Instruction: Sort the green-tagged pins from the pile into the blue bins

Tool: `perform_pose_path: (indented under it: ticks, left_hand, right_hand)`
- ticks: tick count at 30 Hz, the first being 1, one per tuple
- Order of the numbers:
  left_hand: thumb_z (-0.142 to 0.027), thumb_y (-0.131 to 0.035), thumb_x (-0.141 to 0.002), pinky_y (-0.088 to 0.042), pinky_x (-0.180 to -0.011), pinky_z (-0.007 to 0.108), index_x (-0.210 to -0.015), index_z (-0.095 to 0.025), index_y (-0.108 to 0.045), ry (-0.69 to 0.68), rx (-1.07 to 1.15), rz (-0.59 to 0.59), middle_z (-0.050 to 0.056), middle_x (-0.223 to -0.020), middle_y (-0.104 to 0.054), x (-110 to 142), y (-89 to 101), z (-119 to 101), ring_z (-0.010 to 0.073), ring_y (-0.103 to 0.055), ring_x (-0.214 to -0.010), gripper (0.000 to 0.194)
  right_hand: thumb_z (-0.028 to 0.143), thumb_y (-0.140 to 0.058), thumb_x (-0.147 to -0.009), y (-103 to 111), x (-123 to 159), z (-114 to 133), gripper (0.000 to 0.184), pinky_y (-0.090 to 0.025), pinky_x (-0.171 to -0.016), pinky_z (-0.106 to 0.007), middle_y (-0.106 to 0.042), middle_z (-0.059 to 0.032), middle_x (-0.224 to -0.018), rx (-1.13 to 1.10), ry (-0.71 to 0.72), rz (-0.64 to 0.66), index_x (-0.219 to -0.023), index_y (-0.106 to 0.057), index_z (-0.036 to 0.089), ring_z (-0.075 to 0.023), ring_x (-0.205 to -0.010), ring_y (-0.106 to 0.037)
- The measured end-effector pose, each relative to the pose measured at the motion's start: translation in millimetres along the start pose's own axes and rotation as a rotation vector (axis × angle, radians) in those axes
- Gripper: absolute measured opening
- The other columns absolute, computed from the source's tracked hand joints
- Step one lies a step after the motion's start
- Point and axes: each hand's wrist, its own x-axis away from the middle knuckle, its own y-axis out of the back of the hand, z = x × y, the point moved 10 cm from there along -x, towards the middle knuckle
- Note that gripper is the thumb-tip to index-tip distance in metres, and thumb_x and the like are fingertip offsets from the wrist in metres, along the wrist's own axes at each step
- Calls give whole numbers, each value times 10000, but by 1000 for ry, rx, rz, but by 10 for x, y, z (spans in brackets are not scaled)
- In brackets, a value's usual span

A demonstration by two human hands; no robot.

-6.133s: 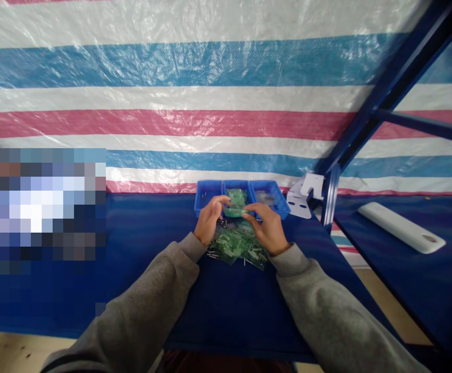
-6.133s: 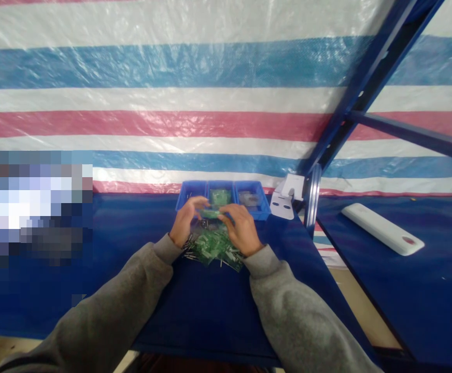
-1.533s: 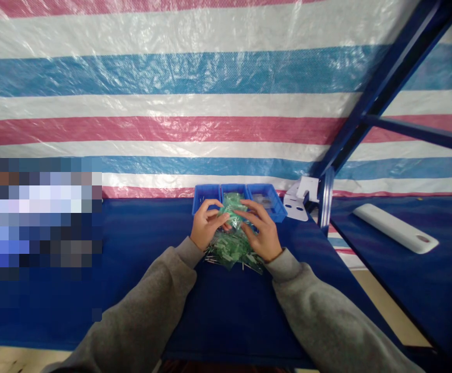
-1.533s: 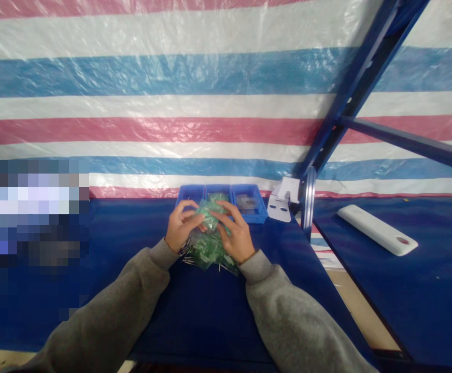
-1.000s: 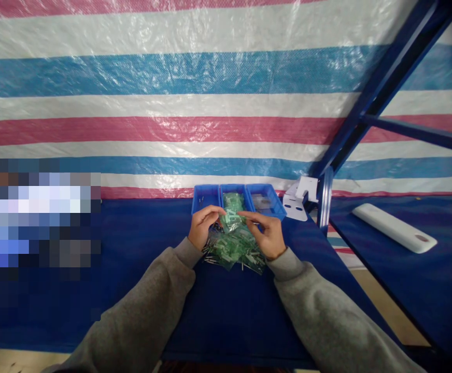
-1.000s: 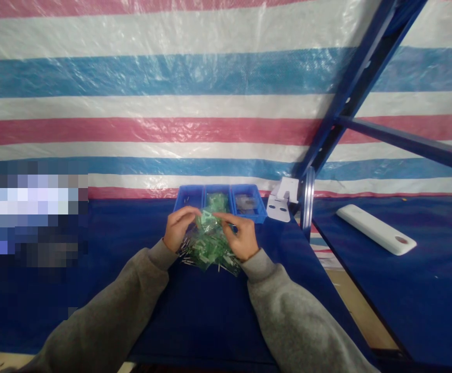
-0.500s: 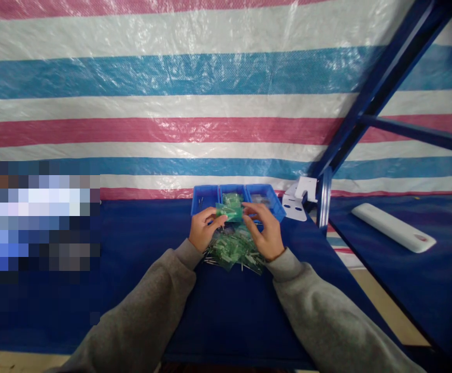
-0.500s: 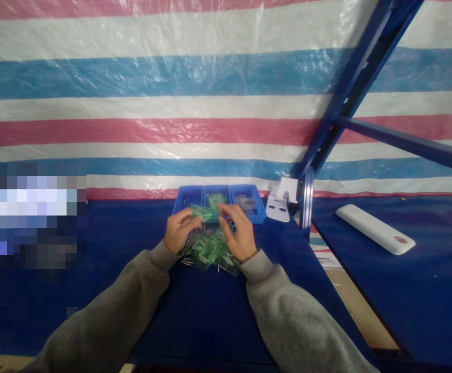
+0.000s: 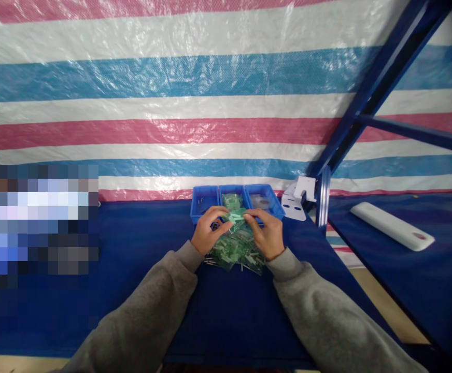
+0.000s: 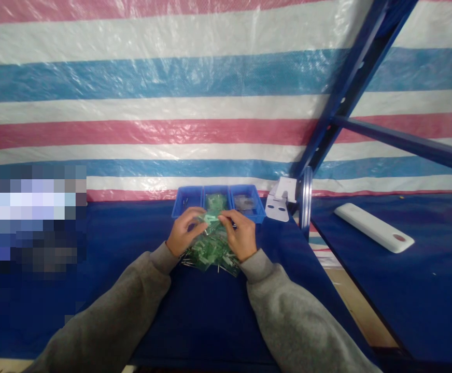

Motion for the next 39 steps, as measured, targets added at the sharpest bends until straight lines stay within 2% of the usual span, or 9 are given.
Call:
perform_pose_path:
  ticks: [4, 10, 13, 16, 20, 23, 28, 33, 39]
  left_hand:
    - [-354, -671, -769, -447, -578, 215, -978, -175, -499, 156, 155, -70, -25, -649, -584, 2, 50, 154, 103, -563, -567, 324]
    - [-395, -611, -814, -442, -554, 215, -1009, -171, -501, 186, 253, -43, -33, -609, -565, -17, 45, 140, 100, -554, -527, 318]
    - [-464, -523, -856, -460, -613, 229, -907, -123, -606, 84, 171, -11, 43, -756, -596, -17, 24, 80, 122, -573, -663, 355]
    - [-438, -635, -784, -473, -686, 237, -894, -118, -641, 55, 139, 6, 81, -939, -607, 0, -12, 105, 160, -584, -812, 338]
    - [-358, -665, -774, -474, -737, 248, -846, -117, -633, 183, 163, 3, 47, -796, -628, 20, -36, 228, 156, -601, -776, 253]
    - [-330, -702, -740, -474, -698, 229, -887, -128, -598, 222, 209, -25, 27, -768, -631, 13, -1, 223, 131, -606, -717, 271]
    - [-348, -716, -724, -424, -512, 187, -1020, -174, -508, 232, 235, -65, -47, -618, -557, 12, 47, 205, 74, -501, -488, 401]
    - [-442, -548, -843, -465, -592, 218, -867, -128, -622, 108, 118, 25, 44, -789, -595, 8, -37, 70, 121, -556, -661, 324]
    - [-367, -678, -757, -469, -698, 237, -768, -125, -621, -18, 4, -37, 64, -881, -589, -9, 53, -46, 154, -569, -804, 249]
  right_hand:
    - [303, -502, -897, -20, 28, -51, 217, -505, -629, -290, -641, 10, -670, -89, -80, 24, -1082, -571, 213, -154, -621, -621]
    - [260, -509, -882, -70, 9, 210, 182, -480, -875, -387, -569, -100, -1166, -48, 170, 83, -1004, -636, 213, -226, -1065, -560]
    - [283, -542, -872, -65, -6, 150, 129, -487, -839, -372, -636, -76, -962, -25, 134, 61, -896, -641, 203, -212, -943, -599]
    - [323, -581, -850, -71, 5, 54, 137, -501, -721, -322, -643, -34, -763, -19, 62, 50, -830, -635, 199, -180, -743, -614]
    - [289, -559, -863, -51, 28, -5, 222, -505, -691, -300, -649, -7, -742, -58, -13, 36, -1068, -601, 213, -161, -698, -621]
    - [197, -463, -897, -31, 19, 100, 293, -505, -780, -341, -649, -44, -909, -78, 56, 38, -1169, -566, 232, -173, -831, -623]
    - [132, -464, -853, -67, 20, 273, 280, -488, -859, -403, -489, -97, -1245, -35, 226, 74, -1035, -650, 236, -227, -1082, -535]
    - [160, -433, -888, -84, 19, 151, 222, -468, -881, -390, -627, -73, -1023, -39, 160, 80, -954, -638, 214, -209, -1004, -576]
    - [324, -552, -868, -114, 28, -39, 152, -490, -666, -299, -644, 0, -642, -46, -35, 94, -858, -640, 200, -160, -620, -606]
